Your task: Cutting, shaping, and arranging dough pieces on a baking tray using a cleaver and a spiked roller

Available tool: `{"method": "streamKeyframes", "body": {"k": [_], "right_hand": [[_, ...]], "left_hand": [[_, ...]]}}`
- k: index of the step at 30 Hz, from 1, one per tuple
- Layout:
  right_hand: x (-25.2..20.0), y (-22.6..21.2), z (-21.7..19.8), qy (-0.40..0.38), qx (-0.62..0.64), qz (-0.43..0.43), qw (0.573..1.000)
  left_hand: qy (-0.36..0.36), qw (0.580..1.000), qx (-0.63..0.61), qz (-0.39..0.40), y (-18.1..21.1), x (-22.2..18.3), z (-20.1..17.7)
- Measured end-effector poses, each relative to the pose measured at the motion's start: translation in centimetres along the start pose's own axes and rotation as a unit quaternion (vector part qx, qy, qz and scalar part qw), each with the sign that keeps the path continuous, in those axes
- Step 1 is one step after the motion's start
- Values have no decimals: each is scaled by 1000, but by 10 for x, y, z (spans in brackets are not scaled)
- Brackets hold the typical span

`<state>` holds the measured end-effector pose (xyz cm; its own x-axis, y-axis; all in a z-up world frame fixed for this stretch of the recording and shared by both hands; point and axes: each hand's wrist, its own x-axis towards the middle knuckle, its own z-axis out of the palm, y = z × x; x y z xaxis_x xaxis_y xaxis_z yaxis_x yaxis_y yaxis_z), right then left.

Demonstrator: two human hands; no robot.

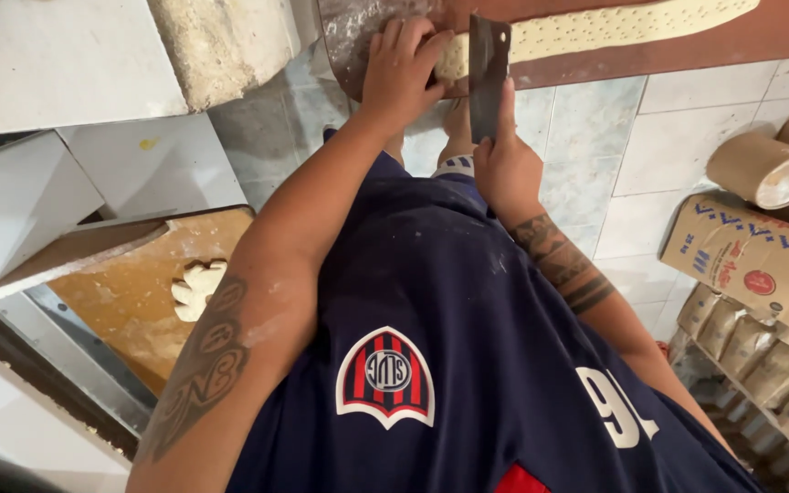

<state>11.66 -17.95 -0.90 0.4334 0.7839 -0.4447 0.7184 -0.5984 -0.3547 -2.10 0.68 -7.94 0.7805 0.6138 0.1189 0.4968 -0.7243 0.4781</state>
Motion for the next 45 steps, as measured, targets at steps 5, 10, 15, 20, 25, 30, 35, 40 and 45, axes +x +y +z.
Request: {"method": "streamKeyframes", "body": {"k": [5,10,15,20,25,30,35,40,45], "right_hand": [[11,-14,-2,8,-19,-30,999],[16,-23,-1,-1,-28,-28,999],[24,-27,19,32,-136,-63,988],[46,-32,9,41,-15,-25,999],[12,-8,-6,53,-30,9,998],[15,1,-8,71,-56,-17,996],[35,-11,4,26,-118,20,992],[44,-2,-35,31,-55,12,998],[17,14,-48,43,-12,61,997]], "left_hand": [[32,999,-22,21,-3,12,-10],[49,999,-9,19,-4,8,-1],[52,999,5,13,-3,5,6],[96,994,-3,-58,-6,-2,8],[0,999,-9,-50,14,9,-7],[52,998,-5,20,26,37,-5],[71,997,9,33,21,38,-4],[21,999,17,-18,21,30,-2],[-17,997,59,-40,30,40,2]]}}
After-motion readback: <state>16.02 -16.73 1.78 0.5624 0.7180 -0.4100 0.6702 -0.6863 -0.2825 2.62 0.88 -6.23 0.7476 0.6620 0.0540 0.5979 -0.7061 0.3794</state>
